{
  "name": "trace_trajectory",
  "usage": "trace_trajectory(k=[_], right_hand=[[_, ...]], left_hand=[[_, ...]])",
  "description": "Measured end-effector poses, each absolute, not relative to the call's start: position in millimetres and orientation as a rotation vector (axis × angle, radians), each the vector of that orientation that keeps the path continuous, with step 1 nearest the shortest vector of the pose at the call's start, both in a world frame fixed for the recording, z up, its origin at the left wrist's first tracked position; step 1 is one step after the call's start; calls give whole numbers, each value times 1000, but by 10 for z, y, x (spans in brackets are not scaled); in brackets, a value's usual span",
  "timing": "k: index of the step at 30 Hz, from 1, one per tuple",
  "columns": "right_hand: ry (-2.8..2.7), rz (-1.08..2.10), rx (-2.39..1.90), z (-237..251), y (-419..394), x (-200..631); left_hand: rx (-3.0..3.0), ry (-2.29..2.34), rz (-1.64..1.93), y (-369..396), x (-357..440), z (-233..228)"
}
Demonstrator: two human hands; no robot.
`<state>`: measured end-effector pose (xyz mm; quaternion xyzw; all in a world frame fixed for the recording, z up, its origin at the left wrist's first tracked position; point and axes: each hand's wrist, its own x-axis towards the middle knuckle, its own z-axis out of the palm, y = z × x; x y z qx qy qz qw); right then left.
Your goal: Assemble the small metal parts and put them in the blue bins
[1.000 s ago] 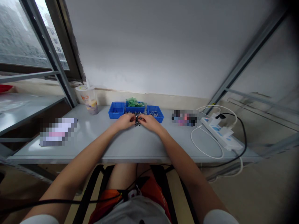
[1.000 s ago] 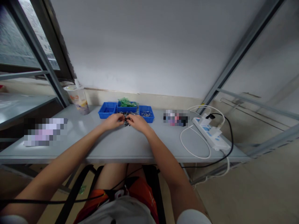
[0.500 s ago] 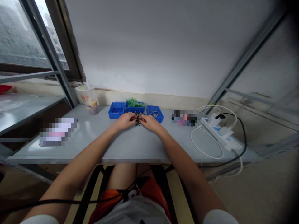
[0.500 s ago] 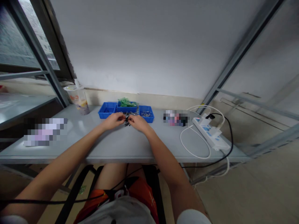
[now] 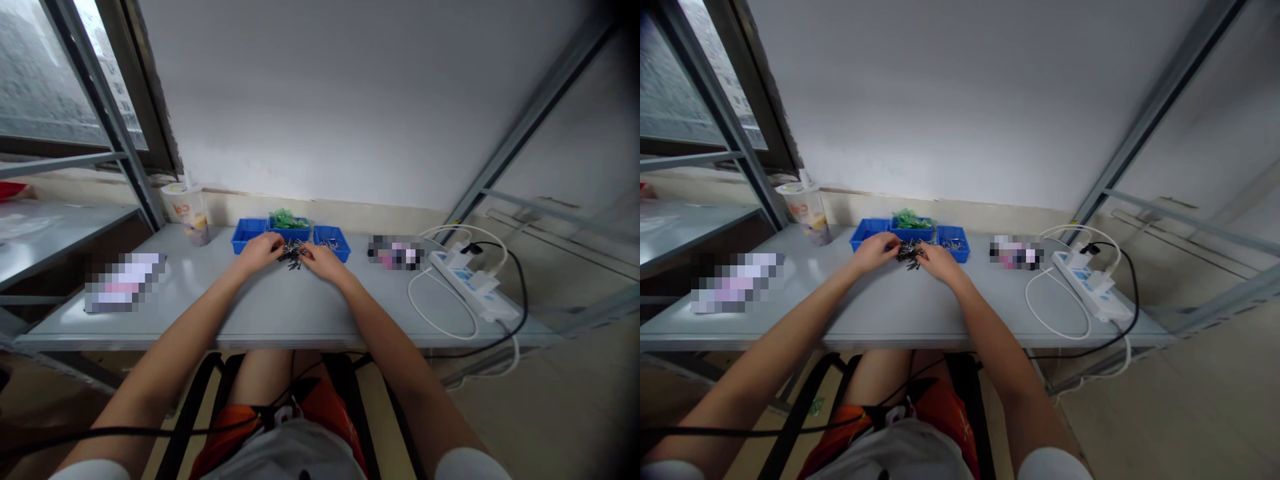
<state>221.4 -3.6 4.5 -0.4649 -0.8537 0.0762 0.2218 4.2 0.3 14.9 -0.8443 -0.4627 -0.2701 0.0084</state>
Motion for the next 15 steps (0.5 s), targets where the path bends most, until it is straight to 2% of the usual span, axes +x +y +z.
trace_trajectory(k=[7, 15], right_hand=[[-2516, 213, -1408, -58, 21, 2232], [-2548, 210, -1462, -107, 45, 2244]], left_hand=[[-1903, -1990, -716, 98, -407, 286], [-1864, -2104, -570, 117, -468, 187]])
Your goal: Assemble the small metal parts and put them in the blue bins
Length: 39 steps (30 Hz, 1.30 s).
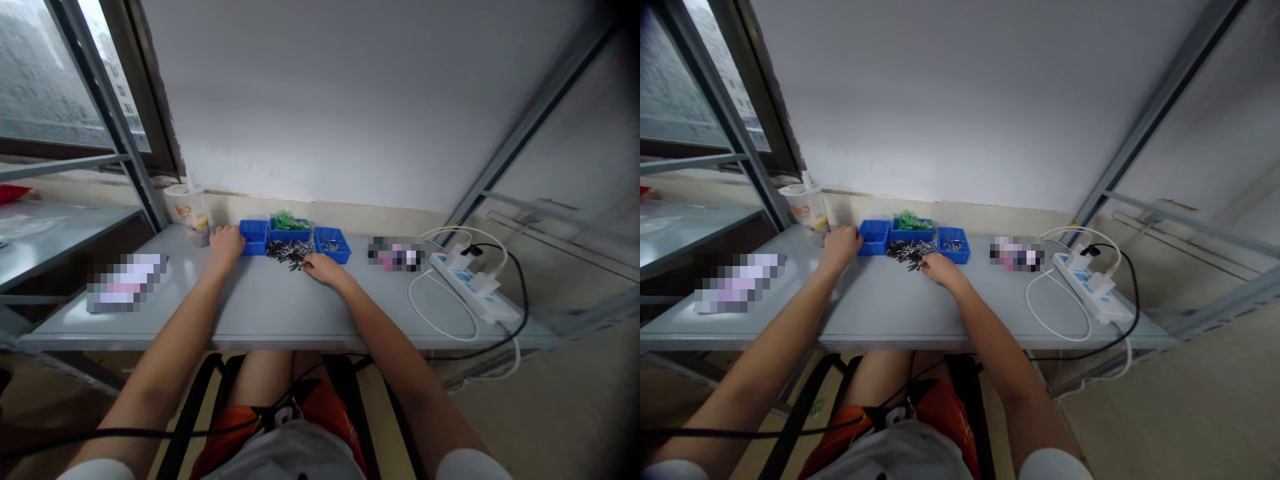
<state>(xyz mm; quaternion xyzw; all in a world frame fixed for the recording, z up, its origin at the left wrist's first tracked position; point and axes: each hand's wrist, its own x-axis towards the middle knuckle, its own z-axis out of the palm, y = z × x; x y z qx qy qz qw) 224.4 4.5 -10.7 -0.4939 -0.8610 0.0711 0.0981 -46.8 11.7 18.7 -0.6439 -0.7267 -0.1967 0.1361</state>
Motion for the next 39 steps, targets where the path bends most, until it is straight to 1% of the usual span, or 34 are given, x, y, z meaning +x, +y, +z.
trace_trajectory(k=[13, 16, 22, 29, 32, 36, 39], right_hand=[[-2519, 153, -1506, -110, 41, 2225], [-2504, 136, -1527, -122, 34, 2217], [-2464, 89, -1615, -140, 25, 2196], [-2353, 83, -1721, -86, 14, 2216], [-2320, 58, -1717, -52, -4, 2224], [-2288, 24, -1657, -13, -34, 2205], [-2308, 62, -1497, 0, -42, 2174]], left_hand=[[-1869, -2072, -558, 153, -467, 153], [-1981, -1925, -590, 158, -434, 172], [-2420, -1517, -665, 157, -253, 157], [-2687, -1330, -838, 161, -41, 3], [-2778, -1265, -851, 163, 17, -37], [-2823, -1245, -871, 150, 59, -54], [-2830, -1243, -884, 147, 64, -61]])
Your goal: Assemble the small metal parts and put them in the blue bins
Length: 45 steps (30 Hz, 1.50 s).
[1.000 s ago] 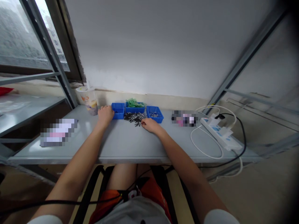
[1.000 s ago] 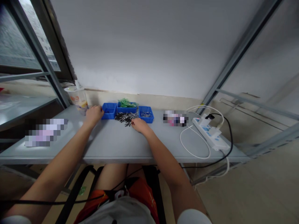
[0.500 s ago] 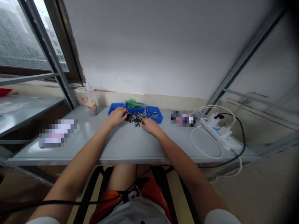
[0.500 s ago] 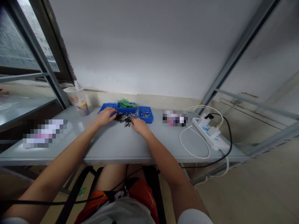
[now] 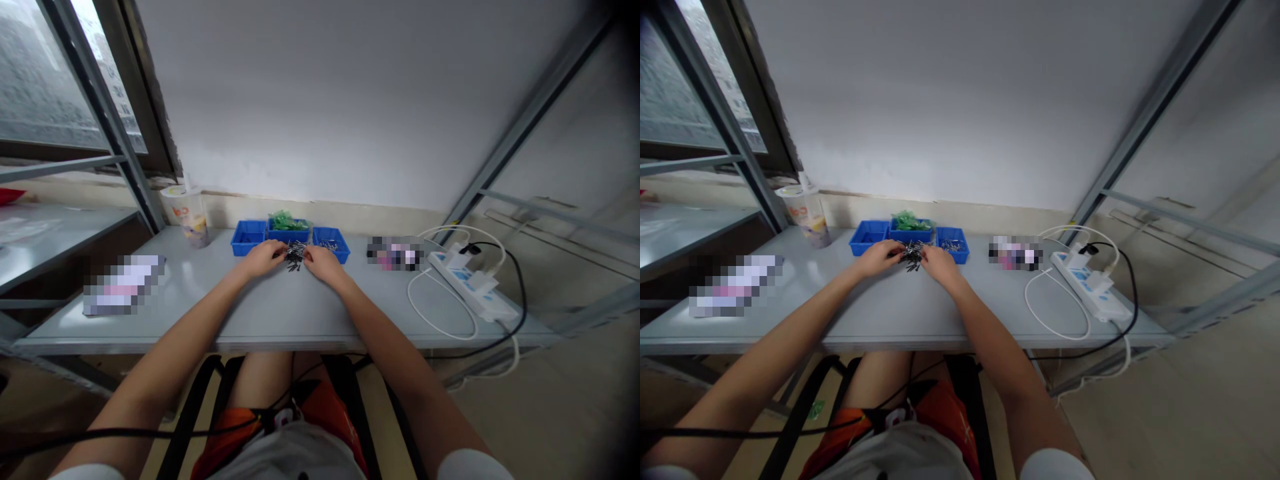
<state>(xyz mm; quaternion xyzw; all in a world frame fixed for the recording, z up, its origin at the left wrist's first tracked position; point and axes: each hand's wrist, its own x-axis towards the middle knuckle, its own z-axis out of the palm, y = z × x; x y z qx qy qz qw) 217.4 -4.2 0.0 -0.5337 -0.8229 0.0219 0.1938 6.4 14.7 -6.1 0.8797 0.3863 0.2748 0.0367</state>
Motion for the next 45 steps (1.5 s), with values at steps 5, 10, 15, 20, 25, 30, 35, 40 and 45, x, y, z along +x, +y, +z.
trace_trajectory(k=[5, 10, 15, 20, 25, 30, 35, 40, 45], right_hand=[[-2380, 219, -1117, -25, -22, 2134], [-2354, 209, -1003, -50, 6, 2148], [-2327, 198, -976, -40, 12, 2160], [-2293, 193, -1109, -32, 12, 2167], [-2334, 153, -1216, -21, 17, 2179], [-2373, 125, -1243, 8, -17, 2166], [-2383, 116, -1242, 16, -34, 2155], [-2371, 110, -1221, -15, 6, 2167], [-2351, 103, -1232, -24, 19, 2182]], left_hand=[[2731, 1148, 811, 162, 61, -76], [2751, 1118, 760, 141, 69, -48], [2735, 1142, 753, 127, 76, -33], [2729, 1155, 778, 147, 68, -39], [2719, 1163, 801, 160, 65, -47], [2707, 1173, 788, 157, 69, -49], [2677, 1207, 788, 159, 60, -48], [2668, 1250, 788, 148, 47, -42], [2685, 1216, 824, 154, 39, -40]])
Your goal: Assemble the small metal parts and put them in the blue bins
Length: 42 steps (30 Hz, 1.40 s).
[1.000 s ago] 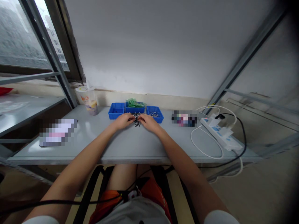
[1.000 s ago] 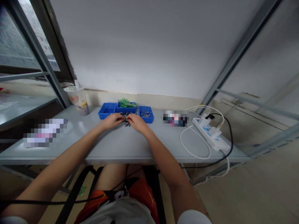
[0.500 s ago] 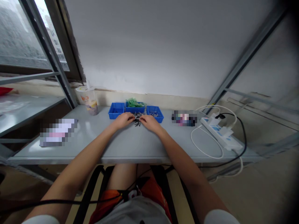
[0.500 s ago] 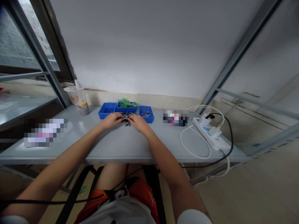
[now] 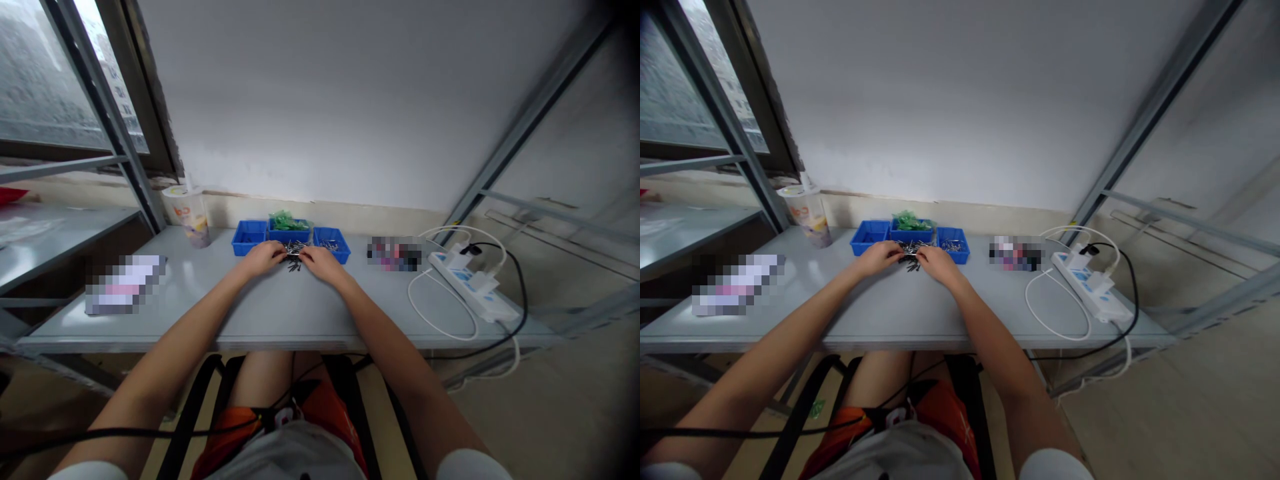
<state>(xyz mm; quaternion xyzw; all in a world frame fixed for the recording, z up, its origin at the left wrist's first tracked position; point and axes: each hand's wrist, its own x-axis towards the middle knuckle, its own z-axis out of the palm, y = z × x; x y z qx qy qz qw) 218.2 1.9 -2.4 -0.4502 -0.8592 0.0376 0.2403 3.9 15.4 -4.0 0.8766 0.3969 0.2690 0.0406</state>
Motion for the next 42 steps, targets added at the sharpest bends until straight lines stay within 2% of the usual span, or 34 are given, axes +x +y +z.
trace_trajectory(k=[10, 20, 32, 42], right_hand=[[-2413, 174, -1133, -3, -32, 2139], [-2349, 204, -1027, -7, -36, 2126], [-2272, 248, -1055, 4, -30, 2117], [-2244, 319, -999, 53, -105, 2089]], left_hand=[[2448, 1008, 1118, 42, 169, -5], [2428, 995, 1156, 44, 194, -13], [2466, 1071, 1085, 59, 168, 14], [2620, 1067, 843, 108, 222, -139]])
